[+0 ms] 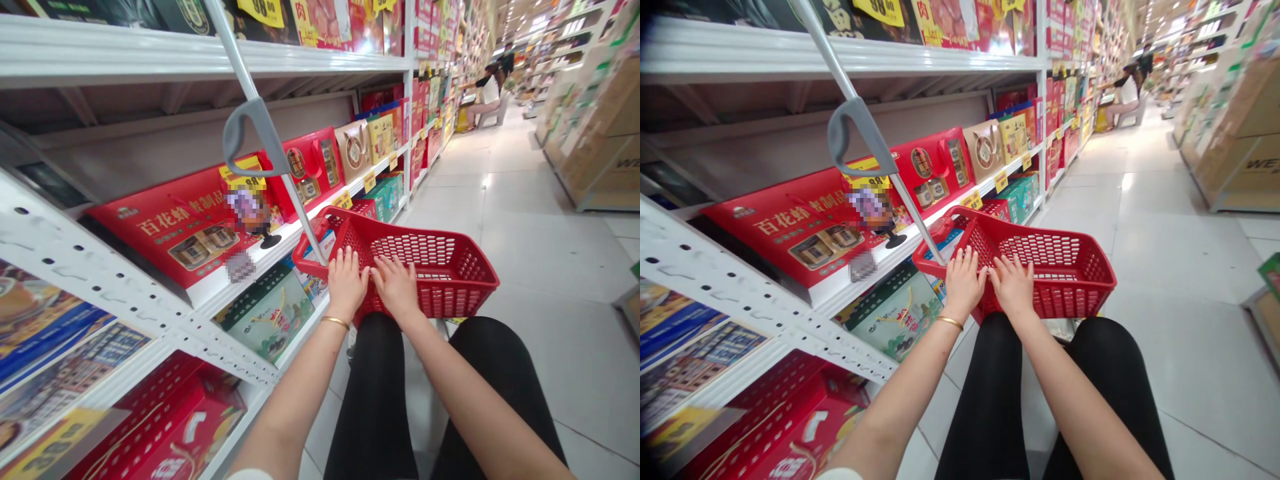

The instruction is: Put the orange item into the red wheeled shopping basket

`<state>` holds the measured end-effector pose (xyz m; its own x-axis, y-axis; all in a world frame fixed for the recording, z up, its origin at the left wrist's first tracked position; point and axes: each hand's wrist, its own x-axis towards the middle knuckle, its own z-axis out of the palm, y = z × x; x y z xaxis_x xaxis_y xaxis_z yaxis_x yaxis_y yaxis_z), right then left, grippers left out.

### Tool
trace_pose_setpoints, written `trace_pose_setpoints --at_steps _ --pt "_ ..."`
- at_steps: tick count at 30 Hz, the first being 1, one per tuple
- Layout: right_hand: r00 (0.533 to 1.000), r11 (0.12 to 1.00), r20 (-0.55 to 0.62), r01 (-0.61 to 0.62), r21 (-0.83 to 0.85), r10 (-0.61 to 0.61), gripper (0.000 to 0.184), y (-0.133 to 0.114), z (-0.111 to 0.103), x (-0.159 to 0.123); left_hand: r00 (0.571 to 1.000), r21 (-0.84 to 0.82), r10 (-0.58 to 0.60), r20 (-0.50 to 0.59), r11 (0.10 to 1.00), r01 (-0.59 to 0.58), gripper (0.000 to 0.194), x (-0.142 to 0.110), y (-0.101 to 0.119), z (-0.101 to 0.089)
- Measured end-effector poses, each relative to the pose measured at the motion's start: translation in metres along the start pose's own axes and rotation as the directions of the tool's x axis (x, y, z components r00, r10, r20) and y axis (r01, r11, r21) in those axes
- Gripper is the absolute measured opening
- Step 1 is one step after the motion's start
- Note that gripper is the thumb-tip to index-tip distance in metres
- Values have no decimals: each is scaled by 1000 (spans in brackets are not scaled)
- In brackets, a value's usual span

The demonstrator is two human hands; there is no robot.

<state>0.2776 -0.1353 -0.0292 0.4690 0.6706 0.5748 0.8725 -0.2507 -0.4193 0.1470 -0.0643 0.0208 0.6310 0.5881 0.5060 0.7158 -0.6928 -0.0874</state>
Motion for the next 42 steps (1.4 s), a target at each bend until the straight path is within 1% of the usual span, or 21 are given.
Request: trace_pose_setpoints --at_steps 2,4,6,9,11,12,14,17,19,21,22,23,25,29,31,32,34,37,39,41,42 --pt "998 998 38 46 37 -47 52 -14 3 2 1000 10 13 5 1000 -13 57 0 -1 -1" --pt "995 997 73 62 41 -65 52 -8 -1 1 1000 13 18 6 1000 -19 57 1 -1 -1" --pt "995 999 86 43 7 -44 52 16 -10 -5 1000 9 15 3 1000 -15 58 1 -1 0" --pt "995 992 30 -96 -80 98 52 58 -25 -16 1000 -11 12 -10 1000 -13 58 2 -1 2" --pt "982 976 -23 -188 -113 187 53 73 -30 -19 1000 -22 11 -20 1000 -11 58 1 0 3" --pt "977 970 -42 -211 -119 208 53 74 -30 -19 1000 -24 7 -25 1000 -7 58 1 0 4" --pt "980 974 -51 -198 -111 193 54 61 -24 -15 999 -24 0 -34 1000 0 58 1 0 4" --pt "998 997 3 -66 -46 67 53 22 -9 -7 999 -19 4 -34 1000 -5 59 2 0 3" --pt "999 1000 39 5 10 -5 52 -1 -2 -3 1000 -15 11 -27 1000 -12 59 2 -1 2" --pt "997 999 63 32 42 -35 52 -10 -2 -1 1000 -12 14 -20 1000 -15 60 2 -2 1" --pt "997 998 72 35 44 -38 51 -8 -4 -2 1000 -13 14 -19 1000 -14 60 2 -2 1" --pt "996 999 77 32 34 -34 51 -1 -8 -4 1000 -15 12 -19 1000 -12 60 2 -2 1" --pt "998 1000 63 -14 -15 15 50 24 -17 -10 1000 -22 11 -22 1000 -12 60 1 -2 2" --pt "978 971 -29 -210 -114 208 49 77 -35 -18 1000 -38 17 -20 999 -18 61 2 -1 3" --pt "963 956 -56 -269 -113 264 50 85 -37 -17 1000 -40 3 -23 999 -4 61 2 -1 4" --pt "959 954 -66 -281 -104 275 50 82 -36 -16 1000 -41 -7 -25 999 6 61 2 -1 5" --pt "964 962 -73 -262 -78 257 51 64 -30 -12 999 -44 -17 -29 999 16 62 2 -1 5" --pt "991 991 -39 -132 -15 131 50 20 -15 -5 1000 -57 -6 -27 998 5 63 1 -2 5" --pt "999 998 1 -47 36 47 48 -6 -8 -2 1000 -61 5 -19 998 -6 64 0 -3 3" --pt "999 998 40 -2 65 -1 48 -17 -5 0 1000 -57 14 -7 998 -14 65 0 -4 2" --pt "998 998 56 13 67 -17 48 -17 -7 0 1000 -54 17 -3 998 -17 64 0 -5 2"
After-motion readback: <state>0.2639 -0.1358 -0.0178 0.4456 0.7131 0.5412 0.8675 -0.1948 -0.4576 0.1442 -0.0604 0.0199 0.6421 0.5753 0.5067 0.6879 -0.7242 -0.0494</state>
